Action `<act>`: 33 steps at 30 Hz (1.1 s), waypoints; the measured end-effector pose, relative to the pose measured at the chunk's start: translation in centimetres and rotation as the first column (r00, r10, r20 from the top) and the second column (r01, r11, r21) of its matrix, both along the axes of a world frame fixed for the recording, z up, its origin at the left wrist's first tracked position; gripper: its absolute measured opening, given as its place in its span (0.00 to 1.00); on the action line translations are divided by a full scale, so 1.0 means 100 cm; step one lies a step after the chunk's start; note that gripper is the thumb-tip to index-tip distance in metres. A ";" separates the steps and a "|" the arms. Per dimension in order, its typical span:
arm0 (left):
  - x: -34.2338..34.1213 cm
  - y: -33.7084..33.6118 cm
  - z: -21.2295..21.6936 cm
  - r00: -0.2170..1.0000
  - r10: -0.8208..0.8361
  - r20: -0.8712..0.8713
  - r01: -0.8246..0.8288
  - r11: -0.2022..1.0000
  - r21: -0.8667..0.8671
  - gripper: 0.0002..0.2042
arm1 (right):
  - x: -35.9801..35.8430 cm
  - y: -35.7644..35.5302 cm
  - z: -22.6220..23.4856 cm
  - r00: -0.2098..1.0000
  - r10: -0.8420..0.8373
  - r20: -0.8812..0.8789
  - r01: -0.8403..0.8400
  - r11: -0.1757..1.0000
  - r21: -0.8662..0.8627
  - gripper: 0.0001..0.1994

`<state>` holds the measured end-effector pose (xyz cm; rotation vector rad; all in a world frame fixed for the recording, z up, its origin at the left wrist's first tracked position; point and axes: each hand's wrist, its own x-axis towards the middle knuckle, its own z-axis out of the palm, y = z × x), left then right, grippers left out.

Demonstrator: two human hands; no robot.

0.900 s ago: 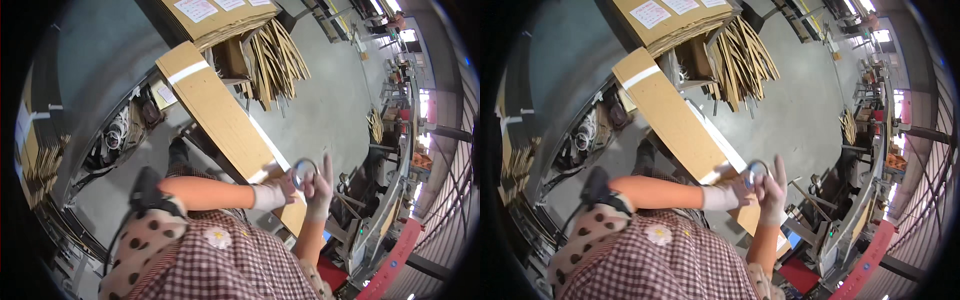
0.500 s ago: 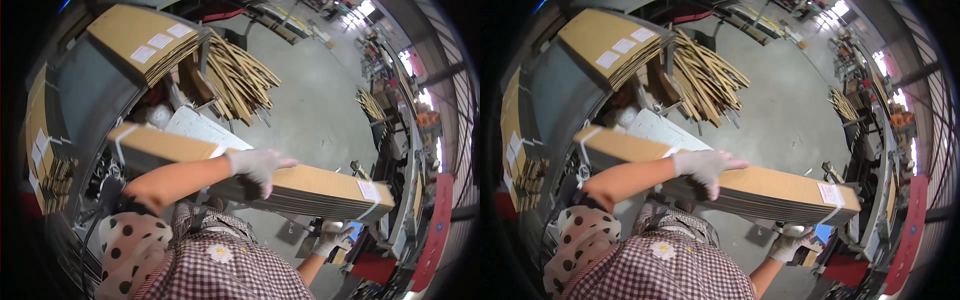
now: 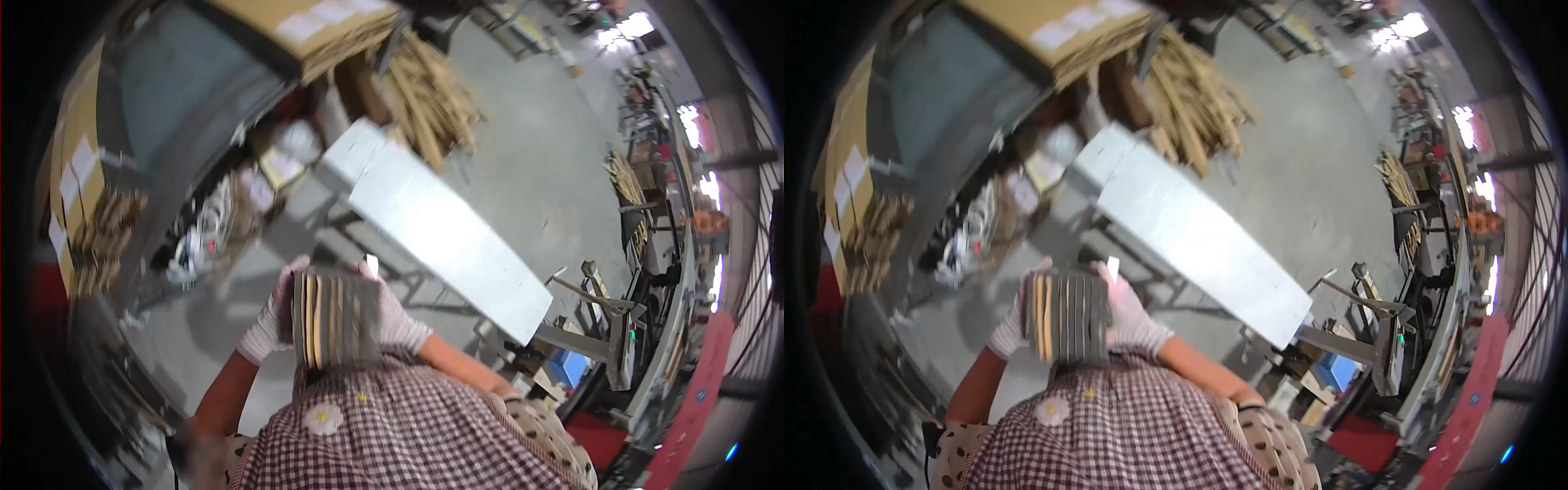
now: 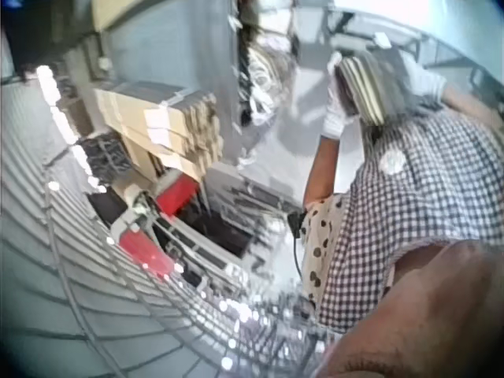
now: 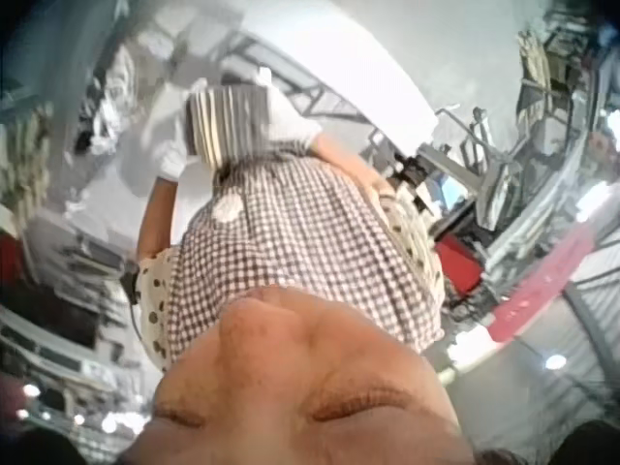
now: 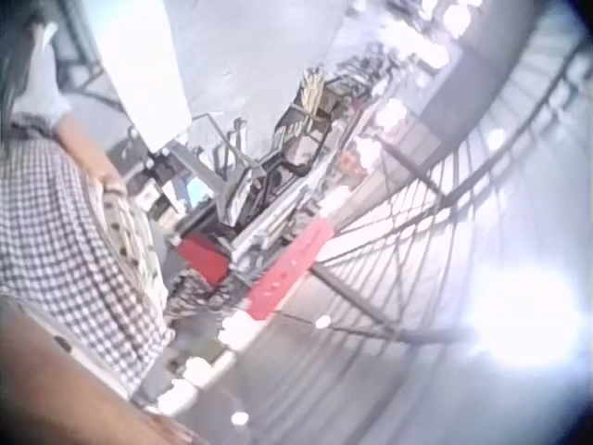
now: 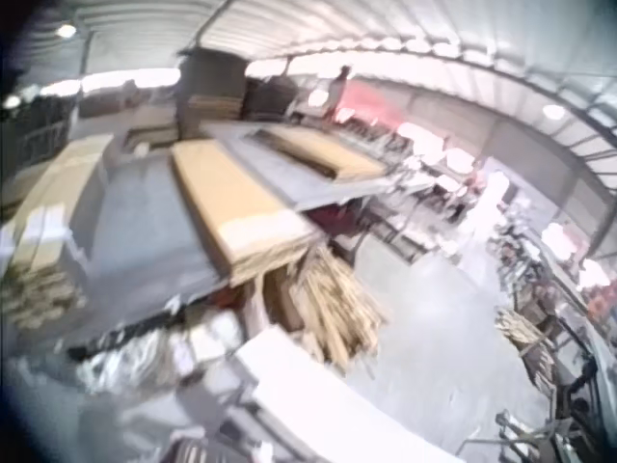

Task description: Picking up long bundles of decorative strips, applying a quality label, and then wrapping them with white tape using a handheld roll.

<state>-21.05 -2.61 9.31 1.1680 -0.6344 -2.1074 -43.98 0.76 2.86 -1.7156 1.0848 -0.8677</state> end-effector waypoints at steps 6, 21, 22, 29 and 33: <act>0.067 0.070 -0.019 0.960 0.040 0.276 0.147 0.769 -0.622 0.33 | 0.026 0.021 0.012 0.932 0.154 0.328 -0.308 0.814 0.492 0.67; 0.063 0.041 -0.050 0.961 0.045 0.275 0.135 0.787 -0.602 0.27 | 0.066 0.018 0.004 0.664 -0.694 0.277 -0.038 0.339 0.940 0.57; 0.065 0.045 -0.049 0.954 0.032 0.297 0.142 0.827 -0.544 0.29 | 0.064 0.019 -0.016 0.845 -0.471 0.254 0.086 0.588 0.805 0.57; 0.073 0.041 -0.037 0.892 0.066 0.447 0.236 0.775 -0.586 0.22 | 0.065 0.035 -0.037 0.831 -0.403 0.382 -0.038 0.645 0.763 0.47; 0.076 0.031 -0.083 0.911 0.384 0.147 -0.341 0.905 -0.254 0.34 | 0.088 -0.009 -0.072 0.997 -0.051 -0.060 0.048 0.998 -0.043 0.66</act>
